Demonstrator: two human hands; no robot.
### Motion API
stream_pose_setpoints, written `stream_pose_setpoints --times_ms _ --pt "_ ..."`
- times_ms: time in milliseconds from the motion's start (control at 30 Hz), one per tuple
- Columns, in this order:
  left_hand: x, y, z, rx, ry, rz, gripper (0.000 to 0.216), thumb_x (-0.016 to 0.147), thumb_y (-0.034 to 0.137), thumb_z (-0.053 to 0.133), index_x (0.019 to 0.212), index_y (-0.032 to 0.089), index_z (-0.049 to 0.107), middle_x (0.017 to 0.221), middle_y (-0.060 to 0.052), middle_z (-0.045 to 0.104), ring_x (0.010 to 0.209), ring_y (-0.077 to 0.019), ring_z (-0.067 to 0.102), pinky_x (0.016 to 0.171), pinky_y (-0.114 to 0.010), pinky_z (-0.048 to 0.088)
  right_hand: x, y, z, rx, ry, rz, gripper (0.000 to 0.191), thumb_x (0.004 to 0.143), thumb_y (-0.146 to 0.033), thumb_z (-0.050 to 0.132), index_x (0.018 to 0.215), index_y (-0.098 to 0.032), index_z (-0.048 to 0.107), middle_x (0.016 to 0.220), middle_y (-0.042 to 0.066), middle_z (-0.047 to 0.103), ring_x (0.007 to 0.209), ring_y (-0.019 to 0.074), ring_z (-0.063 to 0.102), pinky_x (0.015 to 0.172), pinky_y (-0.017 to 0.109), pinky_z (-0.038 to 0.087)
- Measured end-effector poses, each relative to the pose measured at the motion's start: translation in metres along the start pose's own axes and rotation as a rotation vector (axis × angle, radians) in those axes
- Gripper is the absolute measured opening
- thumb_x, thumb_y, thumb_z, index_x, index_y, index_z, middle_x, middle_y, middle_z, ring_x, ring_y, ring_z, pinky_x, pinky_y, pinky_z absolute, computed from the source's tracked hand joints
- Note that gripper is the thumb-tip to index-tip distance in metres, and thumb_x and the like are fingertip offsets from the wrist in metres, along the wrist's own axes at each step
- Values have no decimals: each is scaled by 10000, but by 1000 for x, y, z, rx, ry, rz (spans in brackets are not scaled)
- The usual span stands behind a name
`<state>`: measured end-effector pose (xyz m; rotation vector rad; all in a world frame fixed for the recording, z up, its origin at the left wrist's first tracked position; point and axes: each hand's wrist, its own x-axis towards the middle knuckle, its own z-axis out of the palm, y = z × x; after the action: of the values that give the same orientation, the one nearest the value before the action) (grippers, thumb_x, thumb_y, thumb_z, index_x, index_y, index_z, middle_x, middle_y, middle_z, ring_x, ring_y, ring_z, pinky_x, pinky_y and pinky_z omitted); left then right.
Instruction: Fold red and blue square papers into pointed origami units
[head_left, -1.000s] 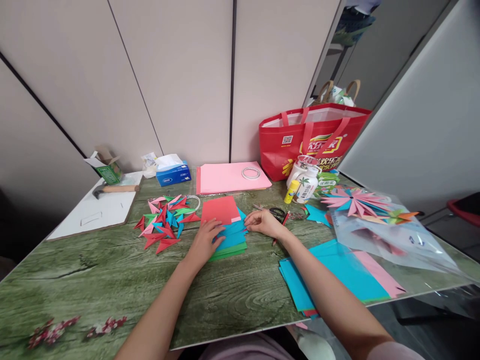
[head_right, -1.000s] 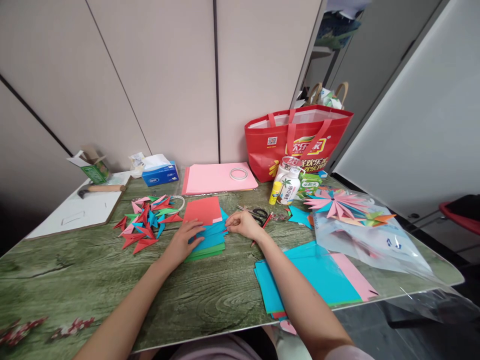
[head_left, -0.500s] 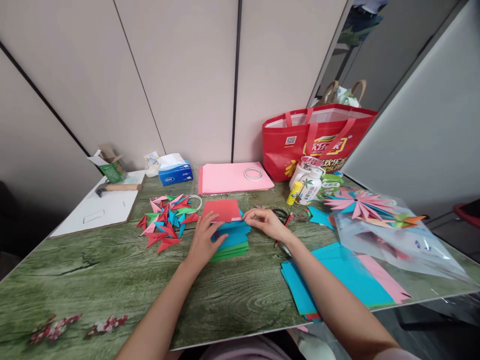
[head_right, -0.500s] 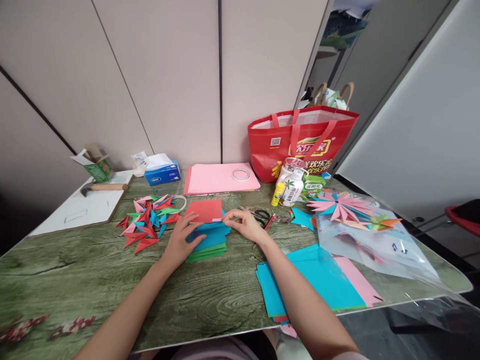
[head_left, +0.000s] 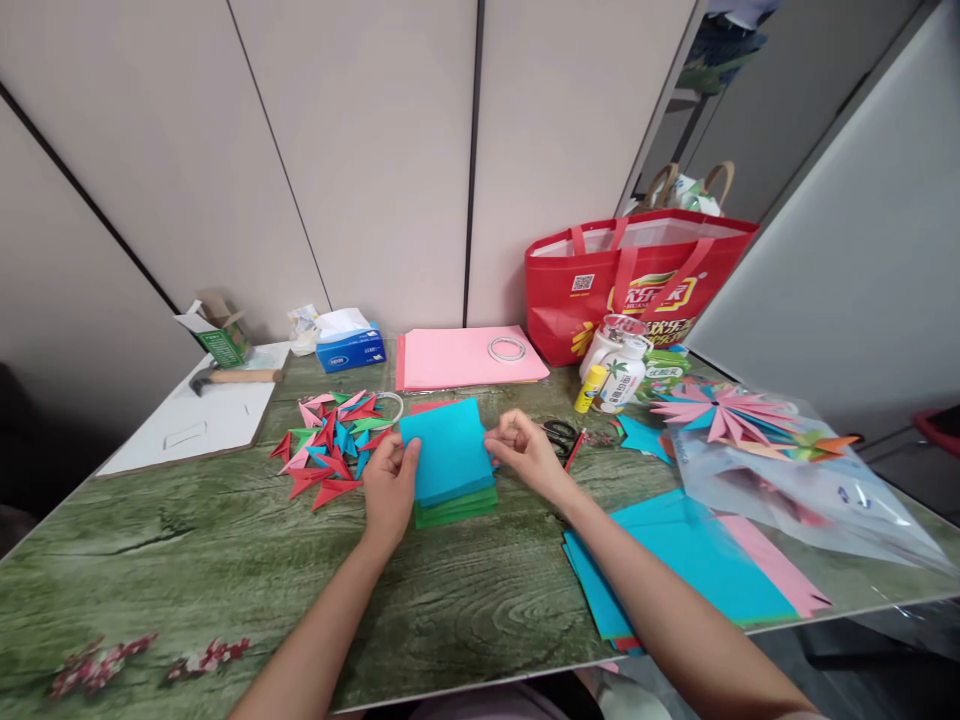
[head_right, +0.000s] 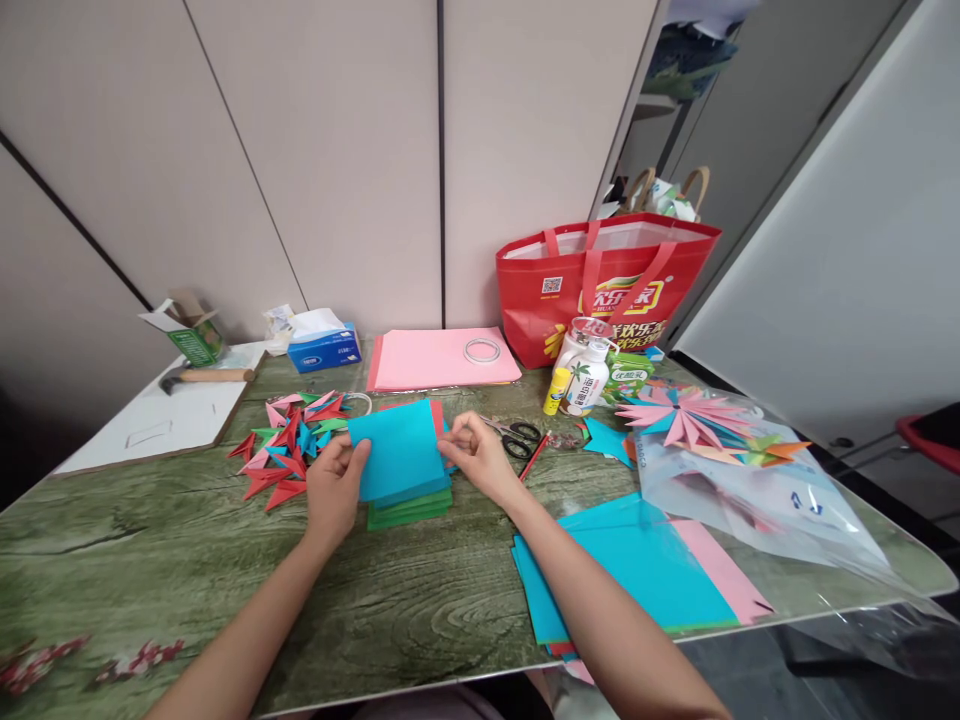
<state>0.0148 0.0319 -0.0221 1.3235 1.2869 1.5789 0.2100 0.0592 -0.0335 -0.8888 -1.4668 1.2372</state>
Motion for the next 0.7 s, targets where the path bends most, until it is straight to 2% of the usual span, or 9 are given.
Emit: stream_pose_setpoints --times_ms 67,133,200,300,400,467,567,633,700 --pt "3 -3 0 -84 -18 -61 250 710 372 586 850 166 569 478 69 496 408 -82 439 396 -174 318 -1 0 2 -21 -34 -39 194 758 -366 537 869 -212 496 720 1 545 621 122 534 535 233 466" --pt "4 -5 0 -166 -44 -121 283 695 370 602 885 164 561 493 64 516 412 -83 452 399 -172 327 -4 -3 2 -82 -102 -84 211 777 -330 517 943 -207 559 819 28 540 719 136 543 564 231 464" --pt "3 -6 0 -238 -59 -173 292 681 361 620 885 163 554 513 58 540 418 -82 465 405 -169 342 -6 -7 3 -171 -175 -124 238 747 -303 565 964 -214 608 1023 56 494 877 167 525 587 224 458" --pt "1 -4 3 -325 -75 -260 289 654 341 648 857 164 542 548 47 574 425 -79 483 422 -174 378 -9 -11 6 -252 -219 -154 333 642 -282 693 968 -240 640 1091 54 470 934 191 511 663 251 463" --pt "-1 2 6 -373 -127 -369 306 629 320 673 859 163 546 561 42 587 426 -77 499 438 -181 405 -9 -9 9 -263 -152 -179 258 632 -282 709 884 -240 677 960 48 538 905 195 525 709 279 458" --pt "0 7 7 -405 -162 -421 371 646 318 659 971 183 542 617 33 607 463 -88 535 476 -202 441 -7 -7 9 -247 -66 -161 164 672 -291 675 824 -231 690 876 43 557 845 184 543 656 267 461" --pt "2 12 6 -483 -194 -376 424 705 291 592 1116 246 495 839 -10 642 668 -140 610 592 -258 489 -5 -6 9 -179 42 -124 119 690 -297 656 770 -216 692 862 43 570 807 177 557 609 255 458" --pt "2 13 4 -453 -285 -315 368 702 227 577 1069 232 548 963 -35 628 809 -171 602 658 -274 492 -5 -6 9 -139 77 -114 119 682 -299 661 754 -210 693 888 47 582 821 183 562 619 259 461" --pt "1 11 2 -324 -383 -251 333 668 172 596 999 206 605 1018 -52 618 897 -194 580 714 -277 483 -6 -8 11 -116 88 -108 119 676 -303 664 739 -206 694 893 48 594 831 188 565 624 261 464"
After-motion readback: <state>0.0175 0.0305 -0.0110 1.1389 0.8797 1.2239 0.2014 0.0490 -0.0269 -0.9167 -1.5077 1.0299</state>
